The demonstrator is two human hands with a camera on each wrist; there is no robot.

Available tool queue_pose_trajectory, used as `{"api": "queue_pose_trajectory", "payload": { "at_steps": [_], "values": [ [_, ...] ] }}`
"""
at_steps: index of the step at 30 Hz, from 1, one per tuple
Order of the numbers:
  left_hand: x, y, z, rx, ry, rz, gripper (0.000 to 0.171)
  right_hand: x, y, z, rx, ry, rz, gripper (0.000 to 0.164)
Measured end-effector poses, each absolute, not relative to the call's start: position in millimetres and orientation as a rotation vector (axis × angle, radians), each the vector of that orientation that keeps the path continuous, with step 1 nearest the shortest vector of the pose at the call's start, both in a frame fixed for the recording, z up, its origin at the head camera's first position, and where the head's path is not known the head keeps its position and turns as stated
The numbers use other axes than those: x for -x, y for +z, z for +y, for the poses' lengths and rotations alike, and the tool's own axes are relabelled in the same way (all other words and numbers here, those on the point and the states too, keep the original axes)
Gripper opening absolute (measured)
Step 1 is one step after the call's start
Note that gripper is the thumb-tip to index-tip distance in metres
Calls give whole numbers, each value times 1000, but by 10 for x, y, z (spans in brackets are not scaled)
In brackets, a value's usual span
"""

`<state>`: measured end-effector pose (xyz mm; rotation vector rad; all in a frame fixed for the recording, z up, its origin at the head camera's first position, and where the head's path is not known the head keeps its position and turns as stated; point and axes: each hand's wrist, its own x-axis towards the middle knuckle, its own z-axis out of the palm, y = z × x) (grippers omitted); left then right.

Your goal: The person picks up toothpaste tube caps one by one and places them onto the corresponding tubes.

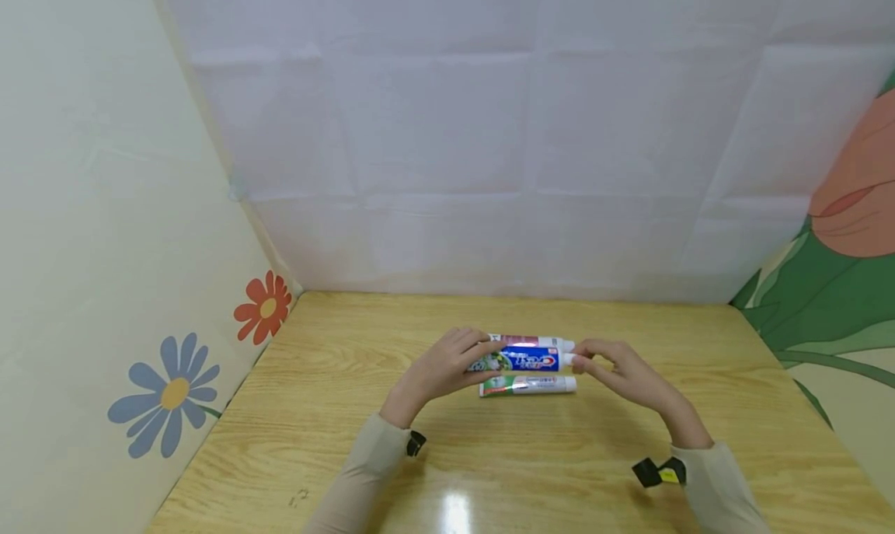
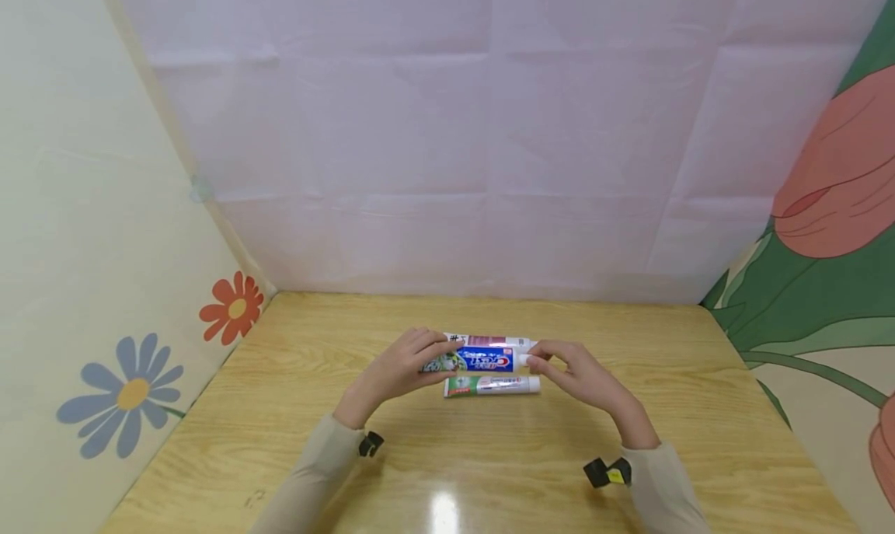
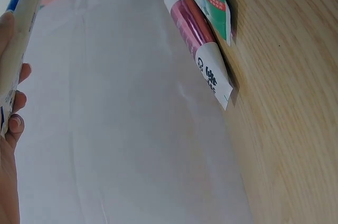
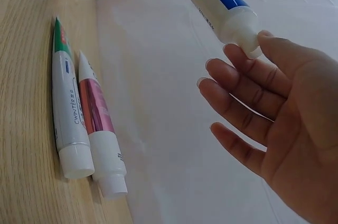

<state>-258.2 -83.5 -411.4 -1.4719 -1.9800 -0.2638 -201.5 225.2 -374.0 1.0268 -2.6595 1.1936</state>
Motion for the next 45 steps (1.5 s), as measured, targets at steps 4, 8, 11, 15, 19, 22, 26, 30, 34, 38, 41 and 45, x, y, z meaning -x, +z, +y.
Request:
{"api": "queue_pose_trajectory", "payload": {
  "at_steps": [4,8,11,15,19,22,26,30,34,38,41,45],
  "values": [
    [2582,-4116,-830,1477,-266,-1979,46,2022,-3754,2258,-1023,1214,-2669,14],
    [2583,-4118,-826,1481,-262,-1976,45,2027,-3765,2262,-1008,1229,-2695,15],
    [2584,-4119,-821,1480,-260,-1975,48,2029,-3763,2261,-1013,1230,-2701,16],
    [2583,-4119,-819,1479,-268,-1973,53,2030,-3751,2258,-1042,1229,-2684,16],
    [2584,-4119,-824,1477,-278,-1982,54,2022,-3743,2255,-1032,1198,-2673,13],
    [2584,-4121,-830,1472,-287,-1990,55,2030,-3777,2258,-1005,1160,-2659,11],
    [2580,-4115,-833,1466,-292,-1998,56,2112,-3924,2296,-984,1131,-2635,17],
    [2576,-4102,-827,1470,-286,-2005,53,2182,-4031,2336,-989,1113,-2614,17],
    [2579,-4091,-817,1474,-285,-1996,54,2201,-4043,2350,-1016,1090,-2579,15],
    [2589,-4101,-808,1502,-306,-1973,56,2199,-4055,2351,-1039,1021,-2561,13],
    [2599,-4128,-808,1534,-316,-1956,56,2200,-4076,2353,-1055,964,-2558,13],
    [2602,-4161,-814,1550,-316,-1964,57,2208,-4100,2359,-1071,921,-2554,14]
  ]
}}
